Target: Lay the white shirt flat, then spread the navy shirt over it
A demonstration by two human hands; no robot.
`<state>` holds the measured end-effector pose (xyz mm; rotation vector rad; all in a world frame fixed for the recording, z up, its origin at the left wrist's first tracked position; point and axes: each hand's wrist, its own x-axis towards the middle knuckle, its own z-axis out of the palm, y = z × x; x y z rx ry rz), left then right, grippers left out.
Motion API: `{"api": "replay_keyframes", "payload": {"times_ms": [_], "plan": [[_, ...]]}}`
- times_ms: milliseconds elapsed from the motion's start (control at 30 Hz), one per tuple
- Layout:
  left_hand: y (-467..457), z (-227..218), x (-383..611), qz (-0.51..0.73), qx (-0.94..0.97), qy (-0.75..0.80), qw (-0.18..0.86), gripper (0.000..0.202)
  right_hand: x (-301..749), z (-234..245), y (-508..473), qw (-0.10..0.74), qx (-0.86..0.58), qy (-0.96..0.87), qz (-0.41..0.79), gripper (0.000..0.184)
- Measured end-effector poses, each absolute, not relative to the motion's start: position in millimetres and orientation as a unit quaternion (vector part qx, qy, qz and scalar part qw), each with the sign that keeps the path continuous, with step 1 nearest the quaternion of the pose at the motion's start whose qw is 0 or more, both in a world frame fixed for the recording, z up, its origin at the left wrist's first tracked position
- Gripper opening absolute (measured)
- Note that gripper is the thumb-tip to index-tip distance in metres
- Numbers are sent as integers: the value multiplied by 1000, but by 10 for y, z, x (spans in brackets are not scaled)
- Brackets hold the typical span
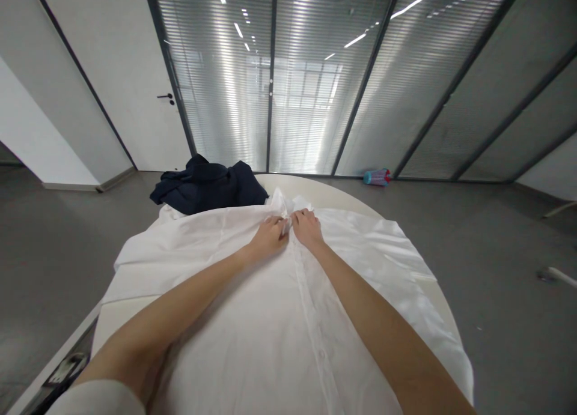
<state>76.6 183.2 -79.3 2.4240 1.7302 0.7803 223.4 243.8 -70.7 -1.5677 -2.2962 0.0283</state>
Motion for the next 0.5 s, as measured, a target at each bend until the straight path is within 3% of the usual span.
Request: {"api": "replay_keyframes", "payload": {"times_ms": [200, 333, 433, 500], "plan": [[879, -718, 139, 157, 806, 570, -41, 54, 2348, -699, 2596, 165, -519, -834, 89, 40], [396, -505, -737, 221, 751, 616, -89, 50, 2759, -652, 2603, 139, -495, -853, 92, 48], [160, -428, -1452, 294, 620, 714, -137, 42, 3197, -640, 2570, 83, -560, -823, 46, 62], [57, -463, -1801, 320, 538, 773, -99, 47, 3460, -666, 2566, 45, -613, -788, 32, 67]]}}
